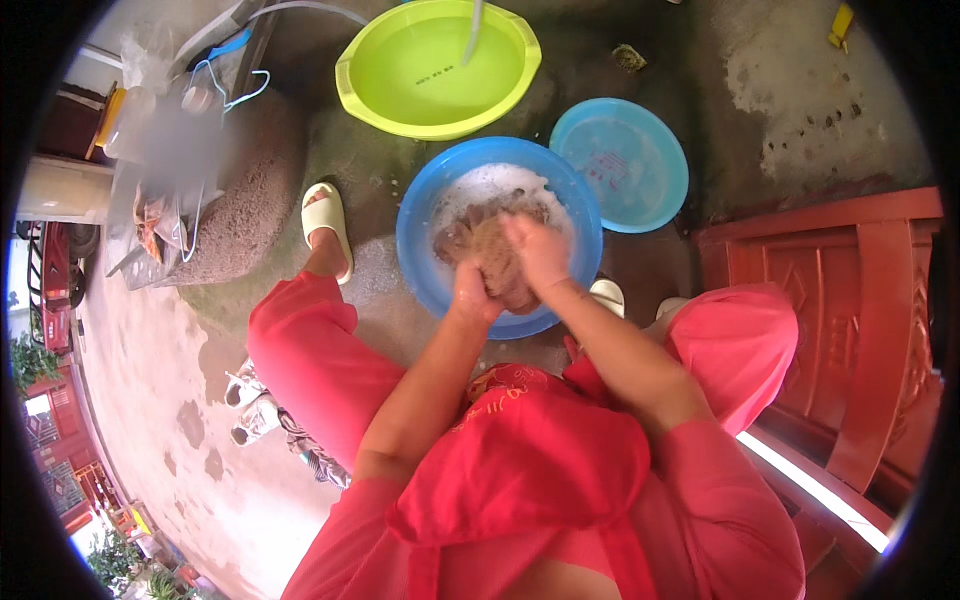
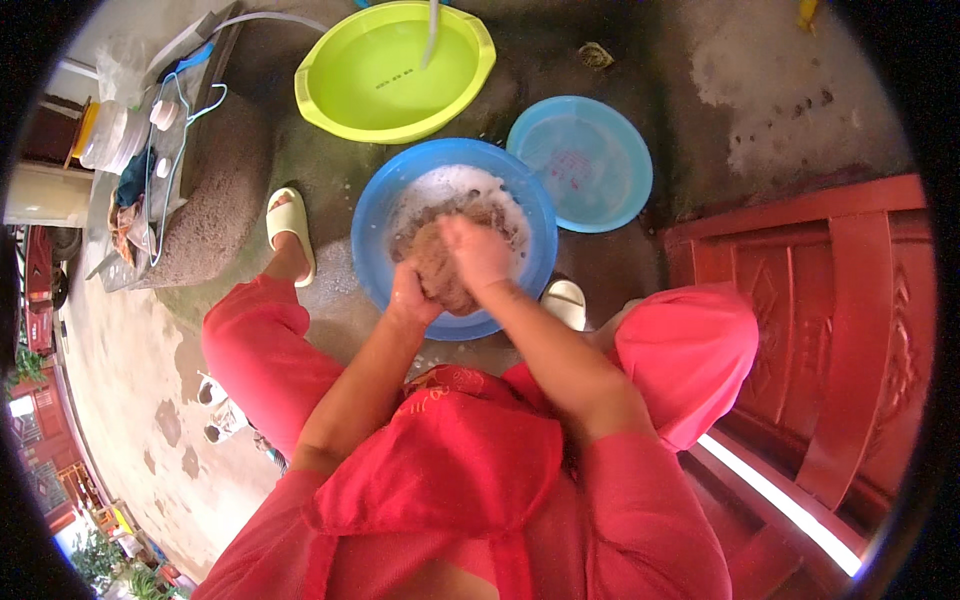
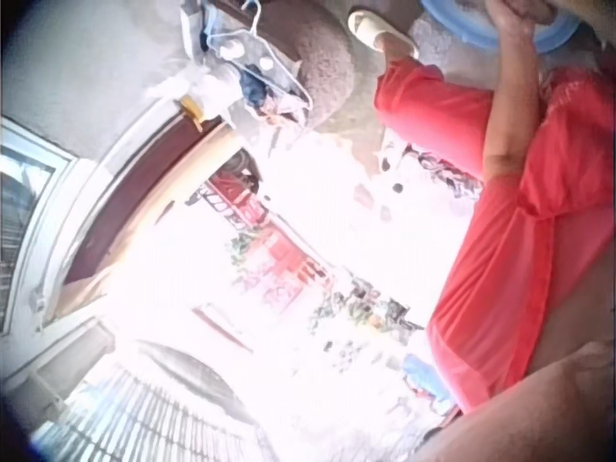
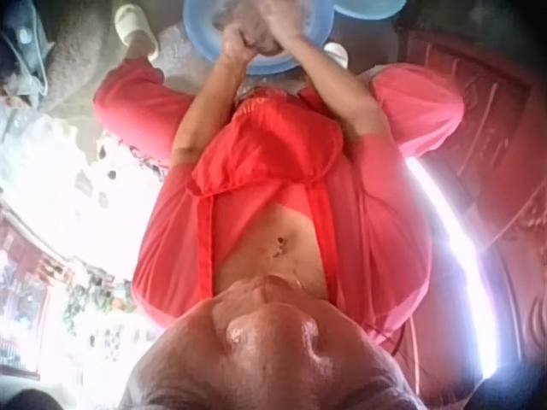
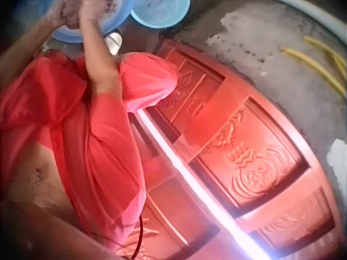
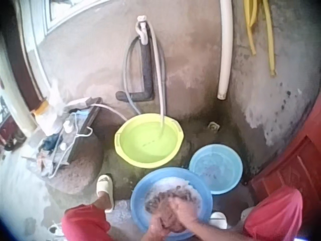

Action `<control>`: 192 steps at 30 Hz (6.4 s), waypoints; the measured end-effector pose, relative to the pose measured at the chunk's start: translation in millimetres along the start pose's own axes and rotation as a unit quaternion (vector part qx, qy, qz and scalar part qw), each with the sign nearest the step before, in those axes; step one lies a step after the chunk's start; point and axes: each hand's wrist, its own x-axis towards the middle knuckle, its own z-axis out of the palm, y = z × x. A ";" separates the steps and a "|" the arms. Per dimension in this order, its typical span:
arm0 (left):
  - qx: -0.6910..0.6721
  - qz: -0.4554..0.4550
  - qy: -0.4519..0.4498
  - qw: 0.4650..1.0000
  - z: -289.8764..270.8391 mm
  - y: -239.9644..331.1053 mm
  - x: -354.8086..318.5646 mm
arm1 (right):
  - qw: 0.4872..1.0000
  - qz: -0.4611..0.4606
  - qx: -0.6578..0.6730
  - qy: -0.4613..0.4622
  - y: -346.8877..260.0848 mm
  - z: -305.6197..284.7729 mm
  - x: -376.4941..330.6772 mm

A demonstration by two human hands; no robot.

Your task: The person washes clothes in a blue basin, pouring detergent from a white bottle and scrubbing a garment by hand in soapy water.

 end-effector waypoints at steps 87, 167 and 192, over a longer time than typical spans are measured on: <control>0.303 0.085 0.274 0.909 38.2 39.5 -20.3 | 0.973 -0.052 0.225 0.007 -23.4 -93.2 20.5; 0.130 0.055 0.095 0.985 -52.8 -13.1 -3.9 | 0.989 -0.145 0.023 0.015 -39.1 16.6 -36.7; 0.847 0.151 0.193 0.472 5.6 10.3 -18.3 | 0.876 0.087 0.420 -0.221 -23.7 -45.1 7.9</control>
